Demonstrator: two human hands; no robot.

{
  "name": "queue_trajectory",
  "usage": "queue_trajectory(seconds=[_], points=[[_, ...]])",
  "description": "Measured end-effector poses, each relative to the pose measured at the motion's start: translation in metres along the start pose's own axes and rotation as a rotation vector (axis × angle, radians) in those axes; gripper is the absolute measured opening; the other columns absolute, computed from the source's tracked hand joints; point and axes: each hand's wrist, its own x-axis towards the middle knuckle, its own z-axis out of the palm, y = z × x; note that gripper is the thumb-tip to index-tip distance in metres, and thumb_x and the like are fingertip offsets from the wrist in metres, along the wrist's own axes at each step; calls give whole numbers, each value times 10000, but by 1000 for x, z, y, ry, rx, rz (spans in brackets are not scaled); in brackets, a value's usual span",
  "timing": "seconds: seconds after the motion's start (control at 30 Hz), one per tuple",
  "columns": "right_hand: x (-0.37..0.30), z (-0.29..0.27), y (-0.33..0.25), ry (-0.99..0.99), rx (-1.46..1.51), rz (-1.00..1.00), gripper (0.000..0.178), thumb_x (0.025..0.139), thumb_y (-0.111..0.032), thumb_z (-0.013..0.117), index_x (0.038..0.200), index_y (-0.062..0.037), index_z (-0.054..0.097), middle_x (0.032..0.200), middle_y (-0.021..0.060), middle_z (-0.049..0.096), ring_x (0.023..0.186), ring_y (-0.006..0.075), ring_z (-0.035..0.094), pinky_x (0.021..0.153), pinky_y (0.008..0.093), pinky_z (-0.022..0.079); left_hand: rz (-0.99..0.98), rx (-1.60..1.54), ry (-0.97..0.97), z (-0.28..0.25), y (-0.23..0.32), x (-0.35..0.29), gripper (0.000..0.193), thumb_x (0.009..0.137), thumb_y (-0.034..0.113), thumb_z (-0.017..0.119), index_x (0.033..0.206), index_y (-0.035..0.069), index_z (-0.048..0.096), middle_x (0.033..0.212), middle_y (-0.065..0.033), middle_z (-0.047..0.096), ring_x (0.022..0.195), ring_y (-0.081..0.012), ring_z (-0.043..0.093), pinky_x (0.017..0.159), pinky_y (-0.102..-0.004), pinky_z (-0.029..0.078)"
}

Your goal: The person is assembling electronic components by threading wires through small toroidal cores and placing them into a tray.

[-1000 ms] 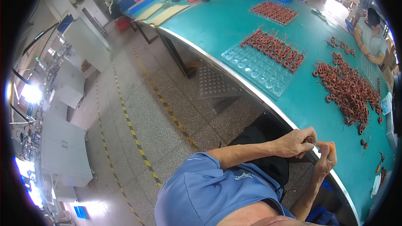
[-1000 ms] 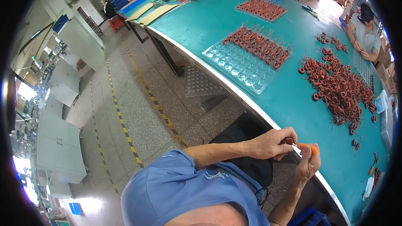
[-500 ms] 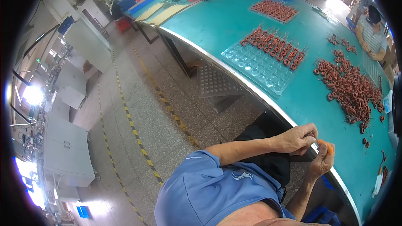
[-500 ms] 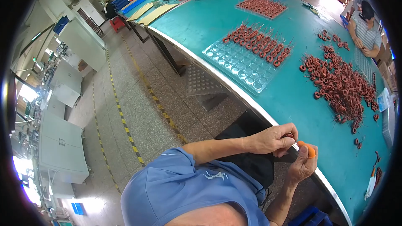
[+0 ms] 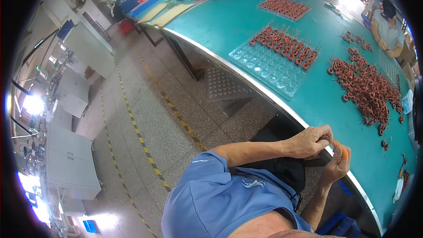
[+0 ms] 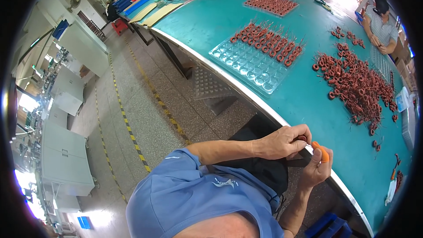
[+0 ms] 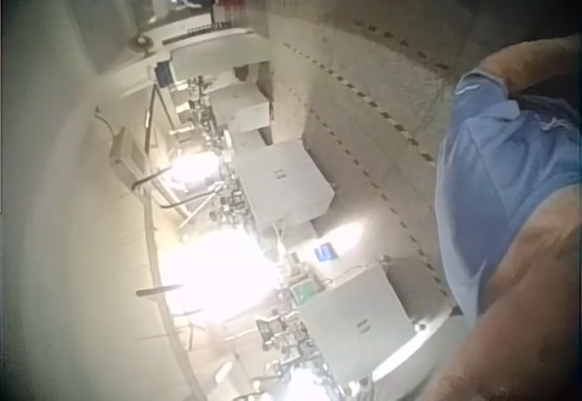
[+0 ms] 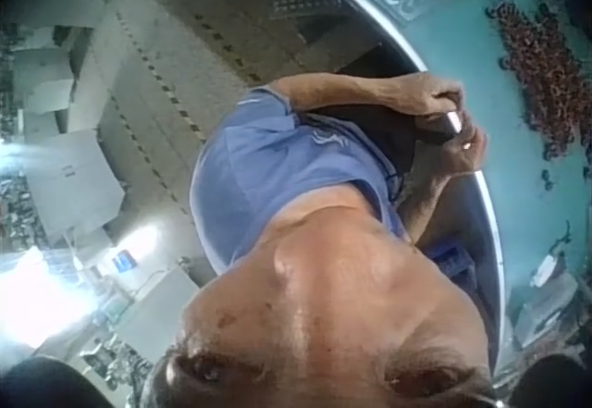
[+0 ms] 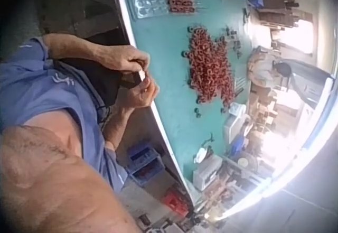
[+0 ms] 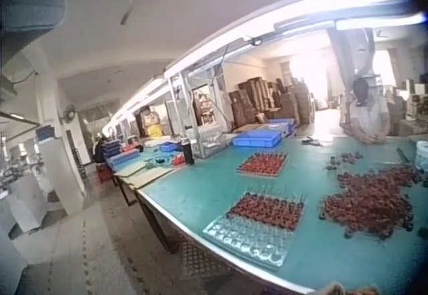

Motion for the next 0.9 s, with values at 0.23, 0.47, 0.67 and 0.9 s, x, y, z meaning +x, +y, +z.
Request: queue_trajectory(seconds=[0.23, 0.47, 0.67, 0.9], points=[[1, -11, -2, -29, -3, 304, 274, 979, -155, 490, 868, 50, 635, 797, 59, 608, 756, 147, 544, 685, 286, 430, 316, 276, 140, 16, -18, 3, 113, 920, 71, 481, 1010, 6, 503, 727, -99, 580, 643, -160, 593, 578, -336, 467], [7, 9, 2, -114, 430, 477, 315, 953, -146, 549, 1233, -4, 546, 969, 30, 589, 818, 90, 528, 760, 235, 448, -100, -165, 67, -14, -12, 5, 141, 973, 75, 456, 1104, 25, 471, 765, -42, 510, 625, -113, 532, 563, -255, 450], [1, 7, 14, -160, 562, 584, 252, 959, -222, 594, 1037, 7, 663, 801, 27, 649, 696, 77, 587, 644, 198, 476, -36, -184, 18, -11, -15, 11, 191, 960, 50, 499, 1140, -11, 477, 752, -35, 536, 623, -95, 546, 565, -229, 452], [10, -4, -2, -50, 714, 697, 360, 996, -282, 514, 917, 40, 654, 697, 66, 639, 574, 86, 586, 524, 202, 453, 74, 220, 90, -10, -22, 14, 193, 962, 57, 521, 1143, -8, 501, 758, -26, 532, 622, -87, 529, 578, -221, 443]])
